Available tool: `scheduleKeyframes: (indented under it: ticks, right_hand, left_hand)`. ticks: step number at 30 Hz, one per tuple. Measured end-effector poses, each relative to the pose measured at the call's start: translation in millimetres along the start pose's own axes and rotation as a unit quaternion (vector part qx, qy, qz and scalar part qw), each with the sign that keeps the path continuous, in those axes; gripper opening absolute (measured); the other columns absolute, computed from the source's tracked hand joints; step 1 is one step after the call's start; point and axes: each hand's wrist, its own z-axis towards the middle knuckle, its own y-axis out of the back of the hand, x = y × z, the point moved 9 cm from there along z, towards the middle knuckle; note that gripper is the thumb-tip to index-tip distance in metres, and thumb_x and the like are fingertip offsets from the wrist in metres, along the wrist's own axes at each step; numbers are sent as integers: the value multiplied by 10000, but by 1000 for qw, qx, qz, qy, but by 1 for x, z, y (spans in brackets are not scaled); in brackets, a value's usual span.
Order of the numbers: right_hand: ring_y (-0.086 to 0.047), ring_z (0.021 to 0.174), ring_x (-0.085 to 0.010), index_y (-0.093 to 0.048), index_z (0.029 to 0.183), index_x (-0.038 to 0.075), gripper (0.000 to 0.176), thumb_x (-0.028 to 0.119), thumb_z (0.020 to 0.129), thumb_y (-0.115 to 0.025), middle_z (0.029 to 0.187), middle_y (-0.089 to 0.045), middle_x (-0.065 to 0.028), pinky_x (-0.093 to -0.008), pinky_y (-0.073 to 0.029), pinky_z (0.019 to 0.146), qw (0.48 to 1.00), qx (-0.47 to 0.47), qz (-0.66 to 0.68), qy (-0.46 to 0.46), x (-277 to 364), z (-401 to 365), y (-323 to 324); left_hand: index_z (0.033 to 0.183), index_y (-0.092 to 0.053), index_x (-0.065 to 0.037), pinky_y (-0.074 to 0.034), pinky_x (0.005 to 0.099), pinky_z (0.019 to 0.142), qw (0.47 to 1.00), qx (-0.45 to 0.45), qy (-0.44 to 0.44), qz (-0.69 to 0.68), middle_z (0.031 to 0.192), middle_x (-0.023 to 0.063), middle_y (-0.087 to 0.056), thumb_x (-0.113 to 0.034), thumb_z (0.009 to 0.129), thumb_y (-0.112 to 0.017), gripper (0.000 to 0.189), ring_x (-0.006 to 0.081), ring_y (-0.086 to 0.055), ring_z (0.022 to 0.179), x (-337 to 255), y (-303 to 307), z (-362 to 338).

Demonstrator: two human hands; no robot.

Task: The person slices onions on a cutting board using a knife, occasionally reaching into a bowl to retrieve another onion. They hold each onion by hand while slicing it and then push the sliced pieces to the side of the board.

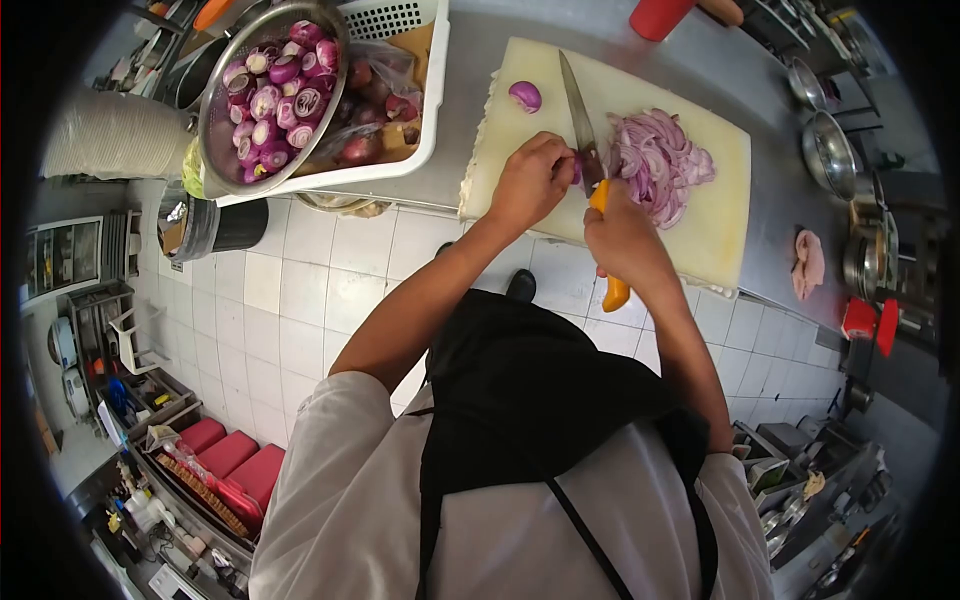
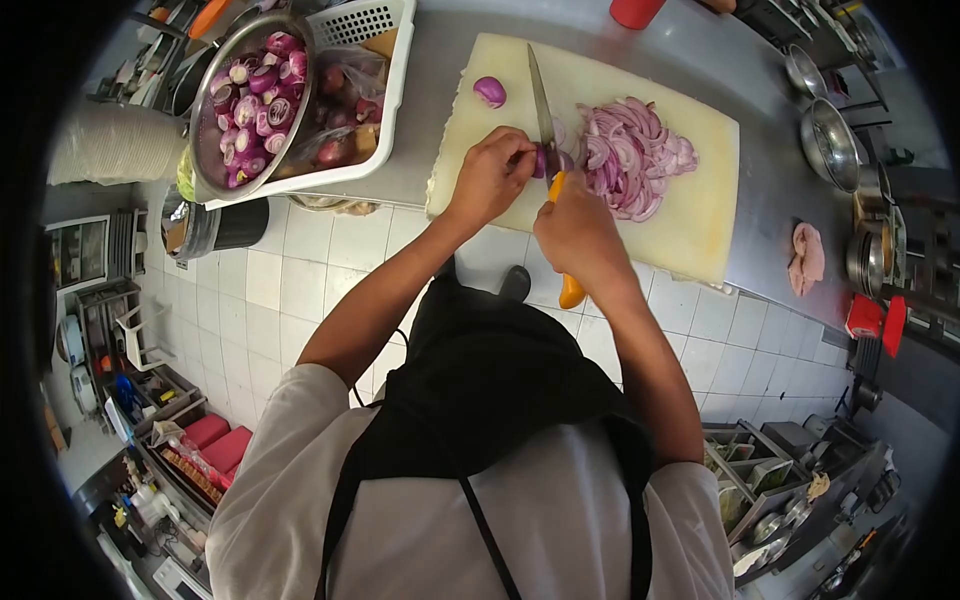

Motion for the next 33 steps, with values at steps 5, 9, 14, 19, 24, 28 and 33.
scheduleKeyframes:
  ticks: [5, 9, 14, 19, 24, 28, 33]
  right_hand:
    - [-688, 578, -371, -453, 1222, -67, 329, 163, 1005, -545, 825, -671, -277, -464, -565, 582, 965, -166, -94, 177, -28, 38, -30]
    - [-689, 658, -418, -469, 1231, -58, 342, 180, 1002, -556, 835, -676, -291, -499, -553, 640, 989, -105, -27, 98, -39, 45, -23]
    - [-677, 956, -540, -490, 1248, -45, 350, 180, 988, -557, 974, -694, -360, -588, -524, 863, 995, -99, -12, 31, -58, 39, 2]
    - [-676, 947, -541, -493, 1274, -45, 381, 207, 996, -558, 971, -697, -351, -586, -527, 851, 993, -111, 0, 35, -55, 29, 12]
    - [-675, 936, -540, -498, 1252, -51, 371, 213, 999, -564, 953, -701, -338, -578, -525, 836, 994, -100, 24, 39, -51, 26, 11]
    - [-706, 798, -472, -499, 1215, -67, 350, 206, 1004, -557, 895, -702, -309, -533, -543, 738, 995, -69, 63, 43, -45, 17, 7]
    - [-650, 534, -271, -479, 1234, -49, 340, 209, 1024, -548, 840, -644, -173, -391, -544, 509, 998, -9, 60, 2, -36, 4, 3]
  left_hand:
    - [990, -695, 44, -590, 336, 714, 1000, 0, -2, 16, 1020, 124, -693, 7, 914, -695, 85, 250, -710, 776, 1, 0, 1]
    - [988, -690, 46, -589, 338, 712, 1000, 10, 15, 17, 1021, 125, -693, 5, 914, -695, 84, 242, -713, 777, 4, -2, 2]
    - [1002, -696, 41, -596, 348, 756, 999, 19, 33, 0, 1041, 133, -693, 15, 910, -682, 97, 253, -720, 815, 5, -2, 2]
    - [1051, -735, 19, -568, 380, 916, 974, 100, -169, 111, 1117, 150, -701, 39, 876, -645, 197, 317, -702, 970, -32, -11, 14]
    - [1011, -789, -16, -575, 374, 882, 939, 265, -103, 192, 1026, 140, -754, -13, 864, -642, 208, 310, -720, 933, -22, -16, 35]
    - [977, -805, -3, -601, 344, 751, 959, 216, 85, 163, 824, 134, -776, -78, 867, -695, 173, 247, -750, 730, -7, 1, 40]
    - [991, -796, 42, -595, 283, 689, 977, 61, 200, 36, 787, 130, -784, -110, 902, -722, 191, 148, -746, 676, 20, -5, 14]
